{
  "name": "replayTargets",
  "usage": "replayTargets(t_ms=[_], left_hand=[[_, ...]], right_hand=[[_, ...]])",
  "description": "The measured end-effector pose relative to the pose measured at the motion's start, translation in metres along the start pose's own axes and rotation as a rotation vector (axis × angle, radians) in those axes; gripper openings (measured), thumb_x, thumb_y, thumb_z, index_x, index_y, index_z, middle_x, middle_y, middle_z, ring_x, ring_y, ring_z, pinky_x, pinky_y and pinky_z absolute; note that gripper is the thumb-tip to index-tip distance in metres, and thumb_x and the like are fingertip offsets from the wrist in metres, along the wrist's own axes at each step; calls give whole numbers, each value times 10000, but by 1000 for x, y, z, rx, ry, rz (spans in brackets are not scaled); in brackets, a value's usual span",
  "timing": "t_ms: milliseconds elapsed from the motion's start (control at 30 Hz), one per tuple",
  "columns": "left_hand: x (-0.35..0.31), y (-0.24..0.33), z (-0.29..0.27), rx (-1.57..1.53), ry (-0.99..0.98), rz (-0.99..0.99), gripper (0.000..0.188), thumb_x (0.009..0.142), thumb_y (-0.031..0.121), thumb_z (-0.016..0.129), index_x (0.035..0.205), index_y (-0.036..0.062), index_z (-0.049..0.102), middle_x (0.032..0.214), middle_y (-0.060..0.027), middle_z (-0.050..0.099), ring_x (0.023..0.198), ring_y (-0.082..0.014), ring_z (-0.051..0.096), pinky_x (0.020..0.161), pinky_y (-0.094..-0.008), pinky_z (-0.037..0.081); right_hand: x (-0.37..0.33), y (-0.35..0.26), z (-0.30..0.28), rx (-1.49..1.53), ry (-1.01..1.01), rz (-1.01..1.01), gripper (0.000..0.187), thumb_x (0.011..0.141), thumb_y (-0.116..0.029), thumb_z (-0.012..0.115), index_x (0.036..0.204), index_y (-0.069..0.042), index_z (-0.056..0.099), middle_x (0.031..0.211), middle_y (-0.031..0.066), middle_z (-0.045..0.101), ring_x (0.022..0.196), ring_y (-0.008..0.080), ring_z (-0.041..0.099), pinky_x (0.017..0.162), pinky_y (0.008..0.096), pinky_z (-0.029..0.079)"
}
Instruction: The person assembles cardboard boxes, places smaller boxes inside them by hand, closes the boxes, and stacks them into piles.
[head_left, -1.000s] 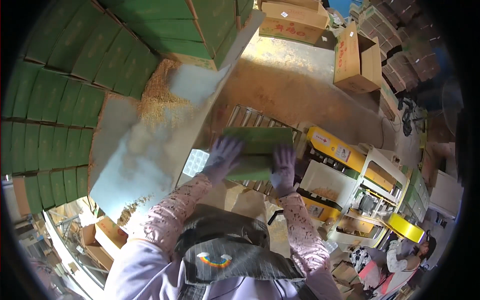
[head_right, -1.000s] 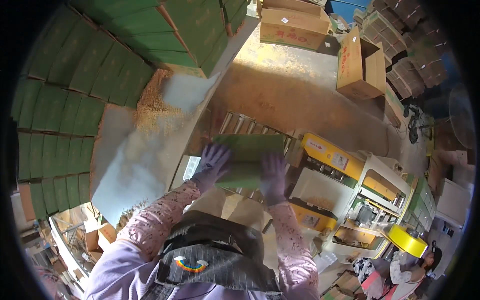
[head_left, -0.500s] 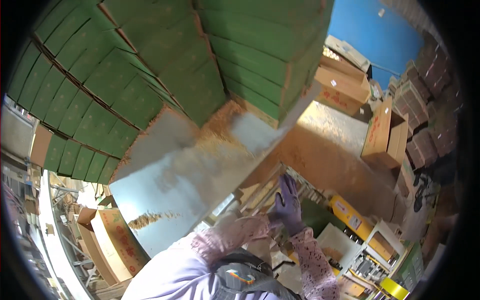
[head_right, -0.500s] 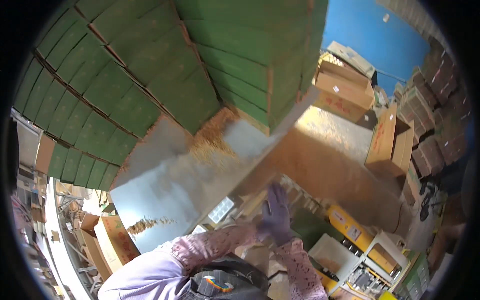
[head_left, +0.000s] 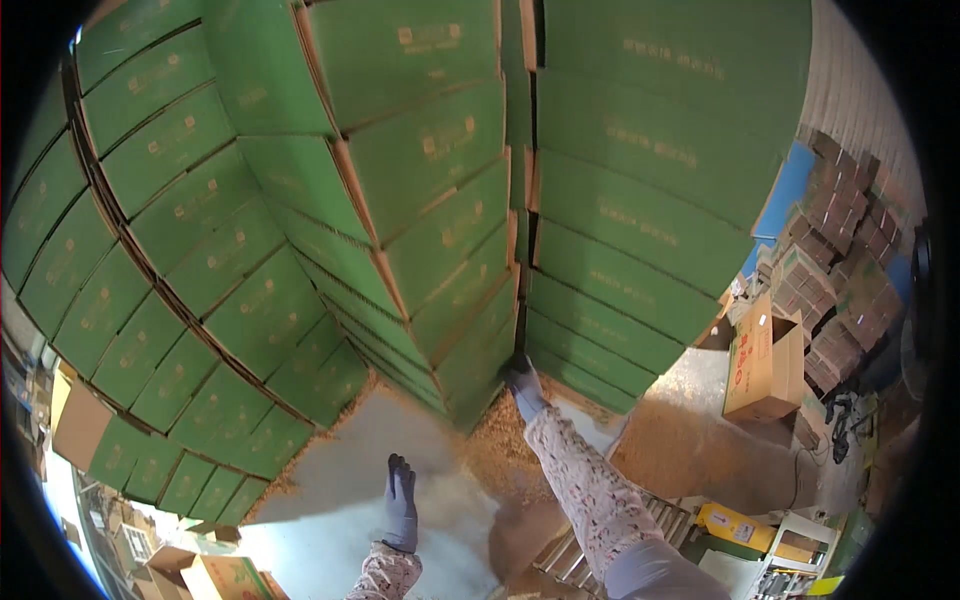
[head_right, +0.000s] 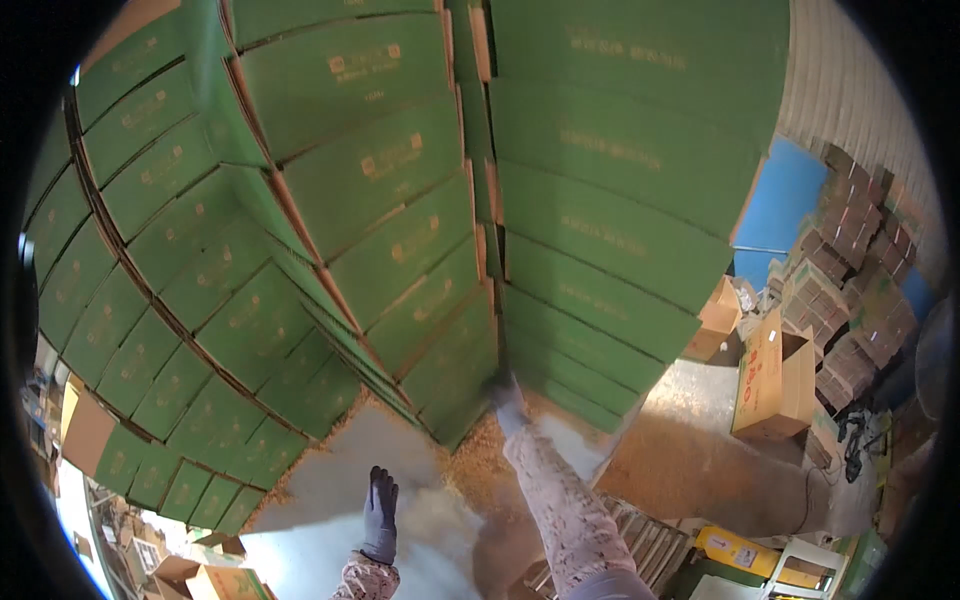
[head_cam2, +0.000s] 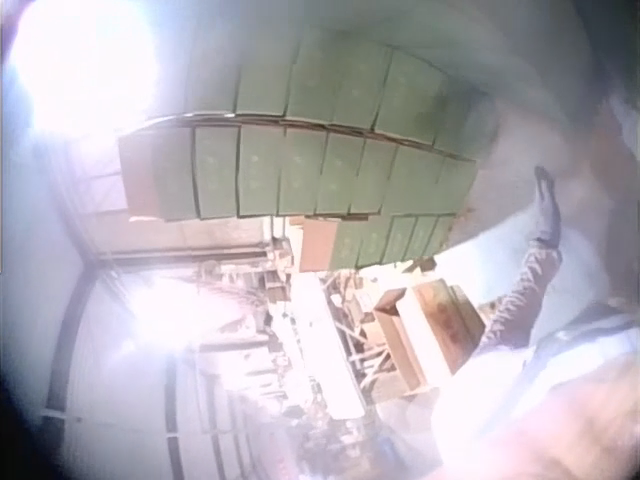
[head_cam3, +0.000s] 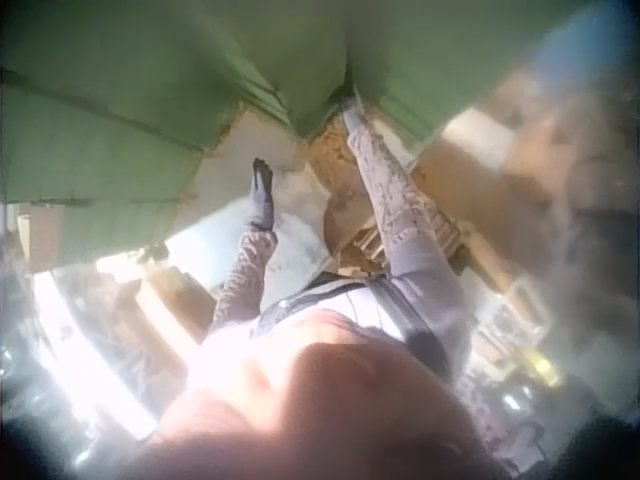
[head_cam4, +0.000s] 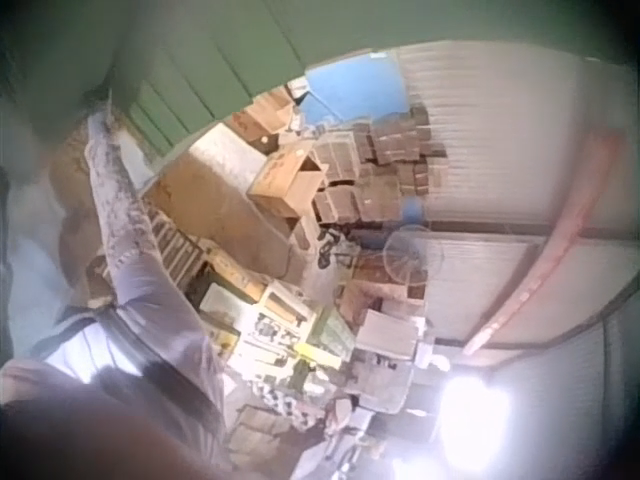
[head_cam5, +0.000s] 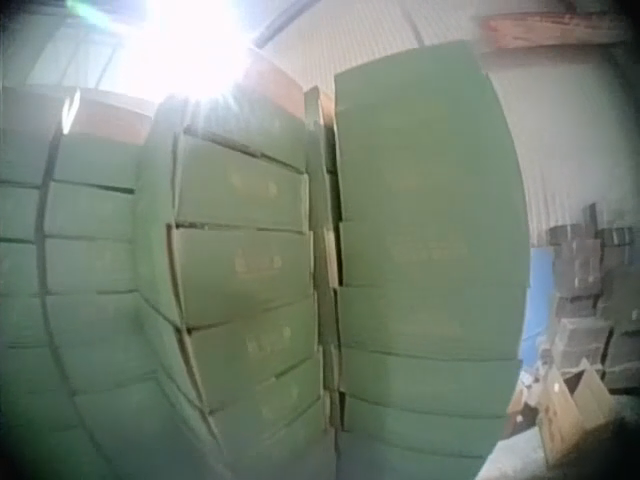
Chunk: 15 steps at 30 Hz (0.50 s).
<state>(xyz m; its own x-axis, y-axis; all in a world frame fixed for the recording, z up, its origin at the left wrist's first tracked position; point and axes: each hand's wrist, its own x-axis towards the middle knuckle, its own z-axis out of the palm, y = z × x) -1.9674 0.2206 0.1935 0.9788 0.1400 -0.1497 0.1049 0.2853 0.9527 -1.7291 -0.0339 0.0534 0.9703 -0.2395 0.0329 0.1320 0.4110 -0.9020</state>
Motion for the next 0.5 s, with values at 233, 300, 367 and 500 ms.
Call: replayTargets(t_ms=[233, 300, 367, 500], left_hand=[[133, -7, 106, 288, -198, 3, 641, 1006, 460, 272, 1468, 29, 160, 1459, -97, 330, 1305, -202, 353, 1089, -311, 277], [128, -4, 75, 188, -68, 52, 654, 997, 492, 257, 1460, 33, 195, 1441, -100, 355, 1294, -205, 365, 1083, -307, 281], [116, -5, 103, -36, -82, 127, 694, 979, 554, 228, 1446, 42, 266, 1404, -106, 407, 1272, -210, 388, 1071, -299, 288], [84, -19, 113, -19, -119, 135, 716, 996, 507, 202, 1465, -23, 92, 1522, -129, 165, 1397, -216, 162, 1132, -288, 127]], right_hand=[[-2, -41, -133, 226, -57, 62, 681, 721, 173, 557, 1336, -67, 392, 1183, 67, 555, 998, 198, 579, 707, 309, 528], [-27, -90, -12, 380, -254, 69, 777, 706, 181, 549, 1404, -79, 327, 1292, 72, 508, 1072, 203, 564, 741, 314, 536], [-35, -109, -23, 351, -236, 47, 857, 679, 180, 552, 1443, -91, 276, 1382, 77, 440, 1120, 202, 539, 754, 311, 531], [-65, -120, -45, 132, -228, -12, 755, 703, 123, 554, 1401, -74, 343, 1333, 61, 466, 1206, 188, 444, 933, 294, 427]])
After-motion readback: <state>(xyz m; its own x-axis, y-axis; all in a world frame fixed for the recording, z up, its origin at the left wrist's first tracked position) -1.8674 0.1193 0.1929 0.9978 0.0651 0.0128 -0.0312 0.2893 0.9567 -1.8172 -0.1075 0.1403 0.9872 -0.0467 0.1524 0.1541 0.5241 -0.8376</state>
